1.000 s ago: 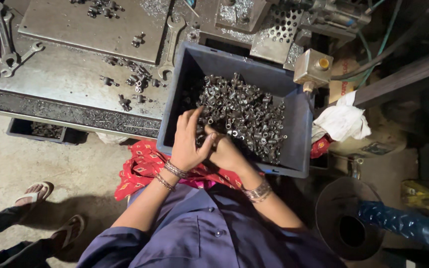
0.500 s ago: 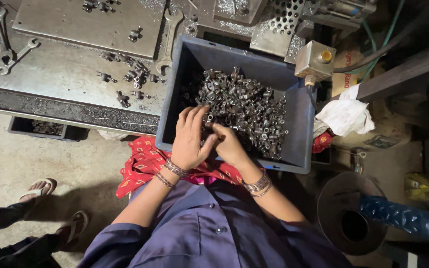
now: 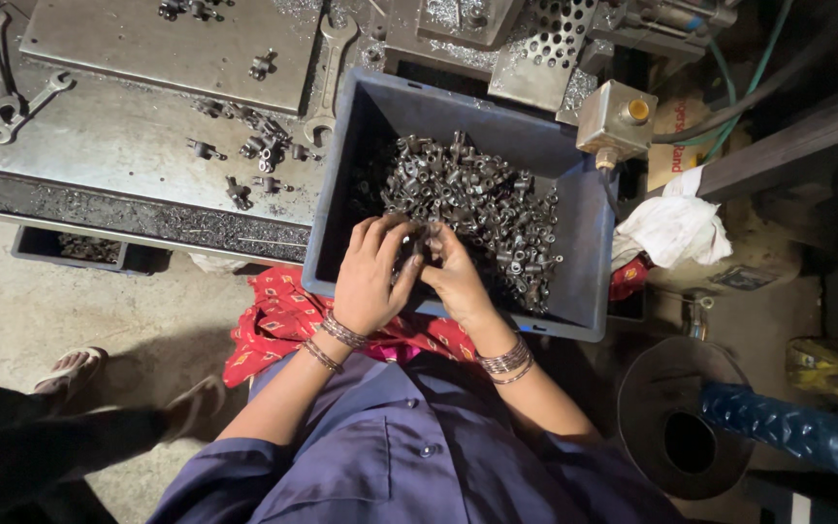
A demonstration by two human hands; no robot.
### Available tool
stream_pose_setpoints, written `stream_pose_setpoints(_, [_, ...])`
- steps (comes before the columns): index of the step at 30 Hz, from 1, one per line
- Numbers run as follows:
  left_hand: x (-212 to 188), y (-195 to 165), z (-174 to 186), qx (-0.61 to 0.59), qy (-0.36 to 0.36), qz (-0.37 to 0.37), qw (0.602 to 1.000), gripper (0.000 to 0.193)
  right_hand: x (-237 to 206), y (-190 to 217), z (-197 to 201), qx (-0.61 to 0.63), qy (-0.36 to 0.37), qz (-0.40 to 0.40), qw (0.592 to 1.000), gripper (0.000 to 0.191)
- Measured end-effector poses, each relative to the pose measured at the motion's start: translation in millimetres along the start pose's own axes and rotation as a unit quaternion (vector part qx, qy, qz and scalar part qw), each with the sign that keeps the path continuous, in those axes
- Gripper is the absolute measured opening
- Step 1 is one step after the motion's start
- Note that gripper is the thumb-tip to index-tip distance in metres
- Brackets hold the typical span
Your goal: The person sits at a workshop bench and sorts small black metal fastener parts by hand, picking them from a large blue bin, checking them, and placing selected pieces into the machine beside the bench. They occasionally wipe the work surface with a red patterned cloth and move parts between the bin, the table, and the machine.
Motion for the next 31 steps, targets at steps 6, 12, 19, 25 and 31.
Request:
stream_pose_setpoints(6, [0.1, 0.4, -1.3, -0.003, 0.007, 0.0, 1.0, 0.04, -0.5, 6.8, -7.3, -0.034, 0.009, -0.05, 0.998, 0.043])
stream_pose_setpoints(12, [-1.7, 0.9, -3.0, -0.003, 0.017, -0.009, 1.0, 0.04, -1.9, -7.2, 0.1, -0.018, 0.02, -0.055, 0.998, 0.031])
stream_pose_setpoints(19, [-1.5, 1.5, -6.0, 0.009, 0.017, -0.009, 1.0, 0.041, 1.9, -19.1, 8.2, -0.017, -0.002, -0.068, 0.998, 0.034])
stream_pose_setpoints(25, [-1.6, 1.1, -6.7, 0.019, 0.025, -0.012, 0.999, 0.038, 3.0, -23.0, 9.9, -0.013, 0.009, -0.066, 0.998, 0.033])
stream_pose_setpoints(31, [-2.0, 3.3, -7.5, 0.026, 0.027, -0.016, 0.999, 0.039, 5.0, -30.8, 13.6, -0.002, 0.013, -0.062, 0.998, 0.037])
Point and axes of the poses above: each hand's wrist, its own x-axis towards the middle knuckle, its own z-axis out of the back of the hand, y = z × x, the point moved 7 cm from there along x, towards the middle knuckle, and after that the axes turned 6 degrees about -y, right-handed, at the moved point
